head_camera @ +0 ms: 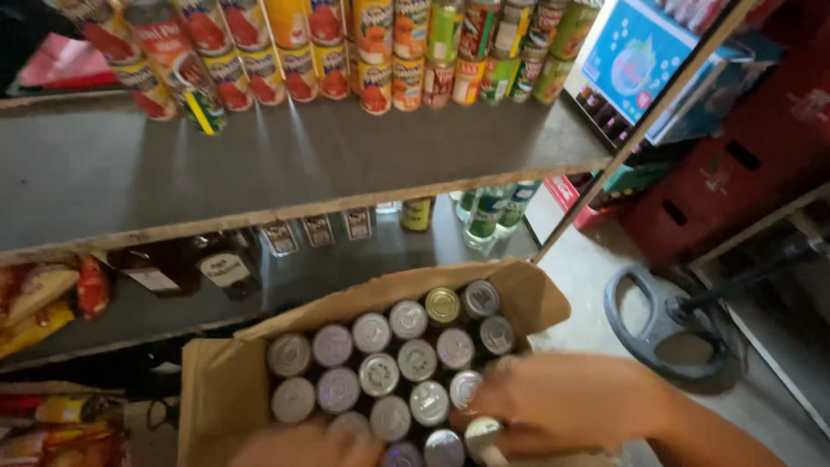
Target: Stocking and organizing various canned goods on metal shelves from a cardboard box.
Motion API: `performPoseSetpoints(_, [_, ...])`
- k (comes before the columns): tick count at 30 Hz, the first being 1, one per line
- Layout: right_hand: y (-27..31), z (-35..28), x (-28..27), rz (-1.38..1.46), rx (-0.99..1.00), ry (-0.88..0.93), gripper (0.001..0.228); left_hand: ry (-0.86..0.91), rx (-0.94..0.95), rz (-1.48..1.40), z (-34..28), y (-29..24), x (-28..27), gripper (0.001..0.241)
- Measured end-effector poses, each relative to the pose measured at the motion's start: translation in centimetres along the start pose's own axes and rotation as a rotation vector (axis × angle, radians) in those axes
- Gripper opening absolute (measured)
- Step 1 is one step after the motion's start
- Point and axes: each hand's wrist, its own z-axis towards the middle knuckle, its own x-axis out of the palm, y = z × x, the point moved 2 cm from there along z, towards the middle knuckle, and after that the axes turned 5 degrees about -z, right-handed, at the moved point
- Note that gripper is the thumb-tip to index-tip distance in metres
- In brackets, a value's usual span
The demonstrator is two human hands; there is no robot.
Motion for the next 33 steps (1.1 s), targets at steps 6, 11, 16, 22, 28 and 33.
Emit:
performPoseSetpoints(6, [-3.0, 7.4, 0.0, -0.543, 0.332, -0.351, 0.017, -0.439, 0.076, 0.088, 12.6, 2.4, -3.5, 0.016])
performPoseSetpoints(11, [-8.7, 11.2, 5.3, -0.615, 0.333, -0.382, 0.015, -0.336, 0.011, 0.137, 14.8, 6.0, 3.2, 0.023])
performPoseSetpoints(16, [-11.4, 12.3, 7.8, -0.555, 0.231, -0.509, 0.018, -0.266, -0.131, 0.139, 15.8, 9.3, 6.9, 0.035])
performPoseSetpoints(22, [-11.4, 12.9, 7.6, -0.588, 0.268, -0.614, 0.055, -0.216, -0.157, 0.157, 15.3, 8.2, 6.1, 0.056])
performPoseSetpoints(28, [-12.2, 13.3, 7.6, -0.589, 0.301, -0.525, 0.068, -0.119, -0.230, 0.053, 15.8, 7.8, 6.9, 0.049])
performPoseSetpoints(33, [-14.0, 14.4, 9.7, -0.487, 0.403, -0.559, 0.056, -0.372, -0.193, 0.332, 17.8, 8.6, 11.8, 0.042])
